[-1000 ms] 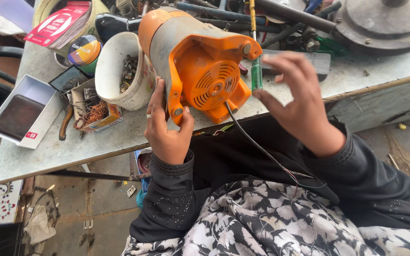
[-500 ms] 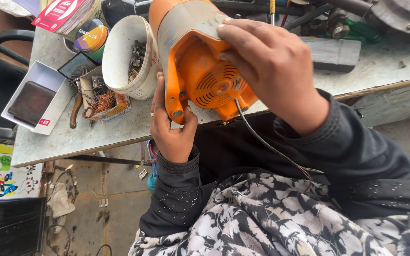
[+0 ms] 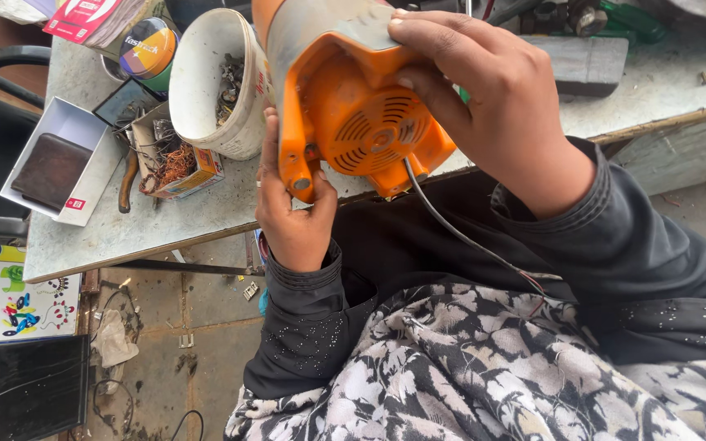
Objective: The person uses a screwdriver to work on the casing of an orange electrical device, likely a motor or pump. They repeatedly insert the tool into the device's housing and turn it while holding the object steady with their other hand.
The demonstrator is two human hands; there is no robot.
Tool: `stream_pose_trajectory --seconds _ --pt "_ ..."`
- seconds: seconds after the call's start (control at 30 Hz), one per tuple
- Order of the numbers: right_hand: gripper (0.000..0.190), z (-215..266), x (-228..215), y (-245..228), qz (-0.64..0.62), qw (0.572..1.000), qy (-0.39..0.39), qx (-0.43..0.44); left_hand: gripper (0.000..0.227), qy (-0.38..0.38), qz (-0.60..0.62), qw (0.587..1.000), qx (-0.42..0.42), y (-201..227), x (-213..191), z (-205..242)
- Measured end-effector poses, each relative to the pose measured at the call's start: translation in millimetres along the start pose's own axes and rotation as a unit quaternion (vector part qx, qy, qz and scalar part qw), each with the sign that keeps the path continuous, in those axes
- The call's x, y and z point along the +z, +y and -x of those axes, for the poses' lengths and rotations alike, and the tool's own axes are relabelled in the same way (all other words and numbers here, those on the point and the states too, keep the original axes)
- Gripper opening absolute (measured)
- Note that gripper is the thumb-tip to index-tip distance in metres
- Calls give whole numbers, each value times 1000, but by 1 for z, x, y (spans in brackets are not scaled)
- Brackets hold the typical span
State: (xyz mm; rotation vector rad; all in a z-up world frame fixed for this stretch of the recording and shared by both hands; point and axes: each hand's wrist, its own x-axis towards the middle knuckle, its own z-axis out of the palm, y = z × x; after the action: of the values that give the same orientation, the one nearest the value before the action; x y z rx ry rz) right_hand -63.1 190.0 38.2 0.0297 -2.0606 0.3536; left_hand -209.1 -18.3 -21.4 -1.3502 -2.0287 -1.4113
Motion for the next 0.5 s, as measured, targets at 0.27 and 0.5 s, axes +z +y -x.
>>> stream_pose_trajectory --seconds 0.27,0.5 --pt "46 41 -12 5 -93 991 -6 101 78 -22 68 997 -33 -5 -5 2" --pt "38 65 -38 10 -81 980 -28 178 75 -77 191 978 -23 -10 -9 3"
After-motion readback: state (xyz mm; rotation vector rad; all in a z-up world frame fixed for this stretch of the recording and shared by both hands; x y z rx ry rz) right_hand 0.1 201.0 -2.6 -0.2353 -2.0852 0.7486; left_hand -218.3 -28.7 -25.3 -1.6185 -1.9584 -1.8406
